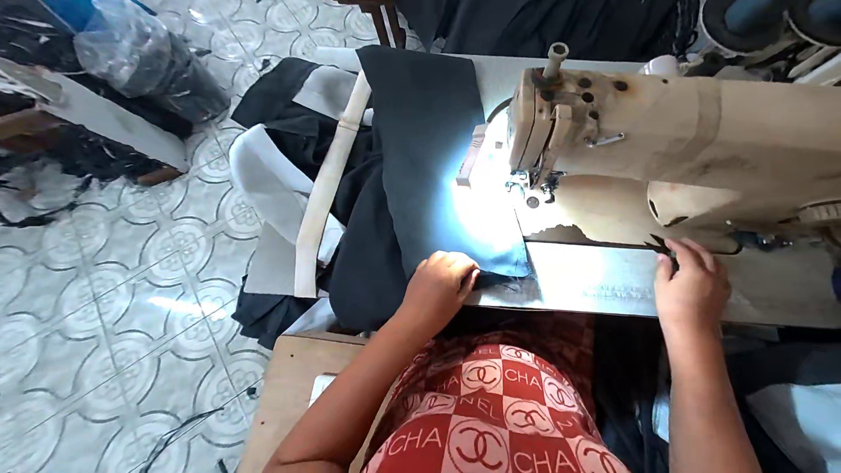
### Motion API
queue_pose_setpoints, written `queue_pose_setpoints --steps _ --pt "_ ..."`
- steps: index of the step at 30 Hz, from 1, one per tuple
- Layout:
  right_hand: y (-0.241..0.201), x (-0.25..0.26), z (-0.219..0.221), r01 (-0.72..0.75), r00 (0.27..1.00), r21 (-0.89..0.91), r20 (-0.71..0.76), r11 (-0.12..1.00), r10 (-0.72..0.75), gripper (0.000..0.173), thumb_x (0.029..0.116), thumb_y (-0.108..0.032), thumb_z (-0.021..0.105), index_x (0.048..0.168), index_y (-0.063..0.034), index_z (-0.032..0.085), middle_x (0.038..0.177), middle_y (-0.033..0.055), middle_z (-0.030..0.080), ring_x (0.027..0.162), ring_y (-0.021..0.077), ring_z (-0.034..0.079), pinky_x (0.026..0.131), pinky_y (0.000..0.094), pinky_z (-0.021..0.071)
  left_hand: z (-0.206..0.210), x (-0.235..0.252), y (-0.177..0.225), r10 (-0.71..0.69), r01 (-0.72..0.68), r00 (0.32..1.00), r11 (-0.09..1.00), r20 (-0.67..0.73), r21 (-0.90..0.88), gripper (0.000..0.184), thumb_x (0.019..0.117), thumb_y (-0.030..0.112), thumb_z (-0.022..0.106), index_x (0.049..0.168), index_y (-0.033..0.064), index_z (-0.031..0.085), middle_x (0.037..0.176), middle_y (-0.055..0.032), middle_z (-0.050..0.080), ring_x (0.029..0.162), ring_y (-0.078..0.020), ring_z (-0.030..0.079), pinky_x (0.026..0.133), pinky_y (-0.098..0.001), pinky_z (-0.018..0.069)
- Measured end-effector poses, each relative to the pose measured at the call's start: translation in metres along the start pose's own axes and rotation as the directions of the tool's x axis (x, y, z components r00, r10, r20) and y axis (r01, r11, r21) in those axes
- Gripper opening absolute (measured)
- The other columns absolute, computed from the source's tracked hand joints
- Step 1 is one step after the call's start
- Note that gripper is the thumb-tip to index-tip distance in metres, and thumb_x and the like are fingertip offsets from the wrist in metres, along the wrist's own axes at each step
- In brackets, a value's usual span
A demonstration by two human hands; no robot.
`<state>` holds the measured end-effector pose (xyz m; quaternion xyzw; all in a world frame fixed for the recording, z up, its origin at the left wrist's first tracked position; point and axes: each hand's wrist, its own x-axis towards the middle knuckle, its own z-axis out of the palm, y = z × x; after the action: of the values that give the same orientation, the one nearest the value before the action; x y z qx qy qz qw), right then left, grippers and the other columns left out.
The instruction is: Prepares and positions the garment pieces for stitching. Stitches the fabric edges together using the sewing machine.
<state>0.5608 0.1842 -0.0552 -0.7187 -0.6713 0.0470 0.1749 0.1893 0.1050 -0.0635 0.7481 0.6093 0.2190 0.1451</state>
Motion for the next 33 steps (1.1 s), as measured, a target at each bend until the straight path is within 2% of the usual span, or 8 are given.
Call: queue_pose_setpoints --steps 5,8,12,15,23,28,31,33 --pt "-0.114 -0.041 0.028 0.561 0.824 0.226 -0.059 0.797 -0.563 0.037 0.095 -0.034 0.069 0.121 -0.0087 0.073 0.133 0.0167 0.066 0.132 0.0374 0.056 0.11 0.0594 0.0423 0.011 -0.001 0.005 0.103 -0.081 0.986 0.984 -0.134 0.155 0.025 0.1034 0.026 0.055 0.099 0.0147 0.077 0.102 -0.0024 0.076 0.099 -0.0226 0.072 0.09 -0.0484 0.0553" --pt "-0.164 -0.056 0.064 0.689 0.72 0.207 -0.086 0.695 -0.689 0.021 0.098 -0.031 0.064 0.106 -0.0175 0.077 0.123 0.005 0.073 0.115 0.0288 0.068 0.101 0.0588 0.0477 0.014 -0.009 0.004 0.149 -0.096 0.963 0.968 -0.224 0.231 0.02 0.1021 0.028 0.06 0.101 0.0187 0.078 0.105 0.0006 0.076 0.106 -0.0209 0.071 0.1 -0.0562 0.0496" --pt "-0.171 -0.048 0.075 0.66 0.749 0.169 -0.068 0.732 -0.659 0.017 0.0967 -0.019 0.064 0.102 -0.0126 0.078 0.107 0.0087 0.076 0.107 0.0306 0.071 0.099 0.0556 0.0503 -0.003 -0.023 -0.011 0.064 0.003 0.972 0.959 -0.228 0.284 0.022 0.0925 0.02 0.07 0.113 0.0224 0.076 0.118 -0.0002 0.073 0.122 -0.0285 0.065 0.105 -0.0779 0.0321" --pt "-0.167 -0.046 0.071 0.604 0.794 0.16 -0.033 0.781 -0.607 0.015 0.0924 -0.012 0.066 0.103 -0.0107 0.077 0.108 0.0128 0.075 0.11 0.0348 0.069 0.092 0.0576 0.052 -0.018 -0.032 -0.02 -0.021 0.086 0.968 0.963 -0.25 0.255 0.031 0.0876 0.007 0.07 0.114 0.0211 0.076 0.123 -0.004 0.072 0.128 -0.0342 0.061 0.106 -0.0822 0.0247" --pt "-0.187 -0.051 0.06 0.535 0.844 0.164 -0.057 0.829 -0.533 0.019 0.0862 -0.014 0.076 0.102 -0.0045 0.076 0.101 0.0184 0.071 0.103 0.04 0.067 0.082 0.0539 0.0566 -0.034 -0.041 -0.029 -0.07 0.161 0.917 0.965 -0.394 0.205 0.029 0.0856 -0.002 0.064 0.107 0.0131 0.077 0.122 -0.0091 0.072 0.126 -0.0364 0.061 0.1 -0.0576 0.0497" --pt "-0.189 -0.048 0.056 0.526 0.851 0.108 -0.056 0.844 -0.523 0.024 0.0817 -0.003 0.076 0.106 -0.0009 0.075 0.105 0.0223 0.07 0.103 0.0415 0.069 0.078 0.0519 0.0591 -0.047 -0.047 -0.033 -0.123 0.249 0.885 0.94 -0.448 0.234 0.034 0.0781 -0.002 0.071 0.11 0.0104 0.075 0.123 -0.0134 0.07 0.122 -0.0404 0.061 0.096 -0.0604 0.0497" --pt "-0.192 -0.054 0.045 0.485 0.862 0.282 0.008 0.828 -0.507 0.025 0.0785 0.001 0.078 0.103 0.0 0.074 0.098 0.0201 0.07 0.089 0.0368 0.071 0.072 0.0502 0.0601 -0.052 -0.05 -0.027 -0.138 0.272 0.837 0.945 -0.529 0.183 0.032 0.0721 0.001 0.072 0.104 0.0031 0.07 0.116 -0.0186 0.069 0.113 -0.0422 0.063 0.095 -0.0549 0.0502" --pt "-0.186 -0.051 0.034 0.379 0.825 0.539 0.17 0.752 -0.539 0.013 0.0901 -0.005 0.07 0.102 -0.0037 0.074 0.093 0.0114 0.072 0.081 0.0234 0.07 0.071 0.0421 0.0596 -0.052 -0.053 -0.023 -0.182 0.282 0.829 0.953 -0.529 0.115 0.028 0.0746 0.004 0.073 0.101 -0.0006 0.067 0.11 -0.0212 0.069 0.107 -0.0419 0.065 0.091 -0.0536 0.0529"
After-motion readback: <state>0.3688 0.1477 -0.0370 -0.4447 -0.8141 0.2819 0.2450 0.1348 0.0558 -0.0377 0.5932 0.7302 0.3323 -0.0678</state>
